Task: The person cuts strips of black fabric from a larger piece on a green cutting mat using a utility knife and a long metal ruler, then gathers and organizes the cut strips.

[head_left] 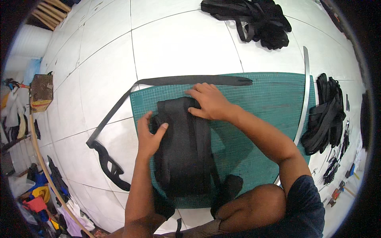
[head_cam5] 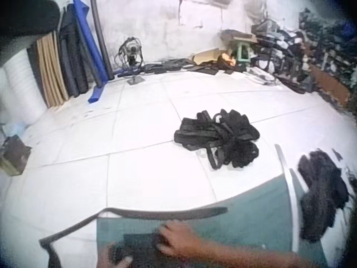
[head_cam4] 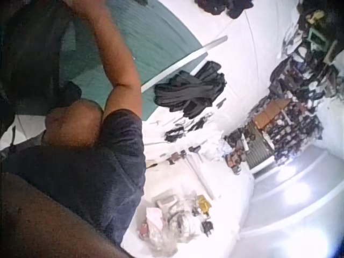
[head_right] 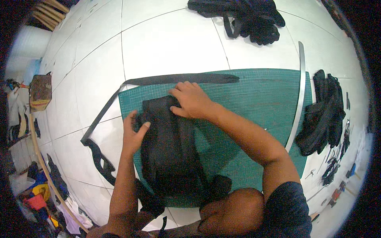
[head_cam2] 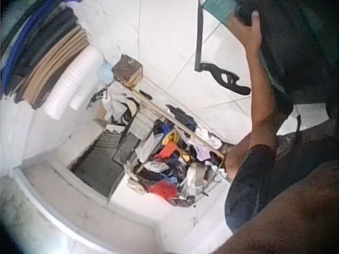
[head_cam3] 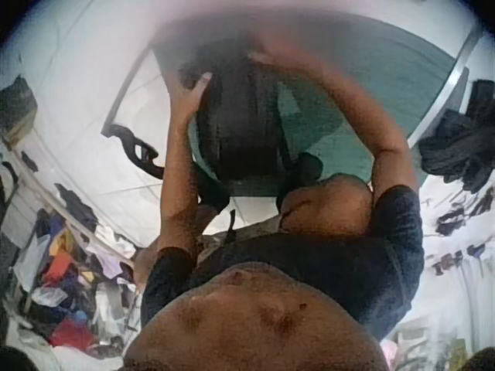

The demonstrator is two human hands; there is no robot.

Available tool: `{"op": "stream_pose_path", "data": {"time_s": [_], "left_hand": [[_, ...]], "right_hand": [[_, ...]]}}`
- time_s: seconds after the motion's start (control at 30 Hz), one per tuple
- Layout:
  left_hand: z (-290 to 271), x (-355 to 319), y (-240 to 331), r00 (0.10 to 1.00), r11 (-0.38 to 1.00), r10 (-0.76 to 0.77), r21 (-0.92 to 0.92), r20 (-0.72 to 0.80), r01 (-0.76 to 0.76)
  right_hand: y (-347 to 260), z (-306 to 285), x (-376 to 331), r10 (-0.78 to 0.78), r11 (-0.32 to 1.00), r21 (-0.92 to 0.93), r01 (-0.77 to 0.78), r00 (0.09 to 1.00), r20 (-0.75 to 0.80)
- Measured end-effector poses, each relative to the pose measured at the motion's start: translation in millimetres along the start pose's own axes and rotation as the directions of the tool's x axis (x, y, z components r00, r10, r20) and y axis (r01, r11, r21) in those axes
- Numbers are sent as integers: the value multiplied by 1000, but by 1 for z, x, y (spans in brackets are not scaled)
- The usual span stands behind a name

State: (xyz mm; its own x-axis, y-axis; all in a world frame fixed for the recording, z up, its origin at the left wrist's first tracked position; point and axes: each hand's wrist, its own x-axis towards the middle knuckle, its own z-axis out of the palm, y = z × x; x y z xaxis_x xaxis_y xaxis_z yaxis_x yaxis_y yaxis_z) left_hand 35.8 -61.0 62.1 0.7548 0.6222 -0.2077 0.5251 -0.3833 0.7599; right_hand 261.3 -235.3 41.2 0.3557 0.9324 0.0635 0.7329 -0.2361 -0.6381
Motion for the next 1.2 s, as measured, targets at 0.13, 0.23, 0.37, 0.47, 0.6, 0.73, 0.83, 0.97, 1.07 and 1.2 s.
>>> {"op": "stream_pose_path", "data": {"time_s": [0.13,0.23,0.37,0.47,0.6,0.73,0.83,0.97,1.07,1.2], "left_hand": [[5,-6,5,999,998,-26,65,31,24],[8,-3,7,998,989,-6,150,69,-4],[10,-2,0,1000,971,-11,239,28,4],[12,-2,1,998,976,-68,208,14,64],[12,-1,-3,995,988,-98,119,29,94],[12,0,-13,983,980,-181,-82,-16,179],[9,1,-15,972,941,-236,-246,16,232],[6,5,-17,952,885,-297,-354,73,303],[3,12,3,936,873,-329,-337,126,352],[7,16,6,955,956,-288,71,63,284]], "right_hand": [[-2,5,12,2,998,-56,3,995,97],[-3,2,18,49,999,-31,-44,979,199],[-4,-5,23,20,1000,0,-21,958,286],[-6,-15,29,-11,999,47,-5,949,315],[-14,-5,40,3,996,83,-22,974,226],[-25,15,55,-10,1000,27,4,979,203],[-22,31,60,-97,992,-53,110,973,209],[-22,30,62,-103,995,31,99,979,174],[-20,19,59,-77,997,6,77,990,118],[-24,-13,40,225,974,-11,-227,968,-112]]}}
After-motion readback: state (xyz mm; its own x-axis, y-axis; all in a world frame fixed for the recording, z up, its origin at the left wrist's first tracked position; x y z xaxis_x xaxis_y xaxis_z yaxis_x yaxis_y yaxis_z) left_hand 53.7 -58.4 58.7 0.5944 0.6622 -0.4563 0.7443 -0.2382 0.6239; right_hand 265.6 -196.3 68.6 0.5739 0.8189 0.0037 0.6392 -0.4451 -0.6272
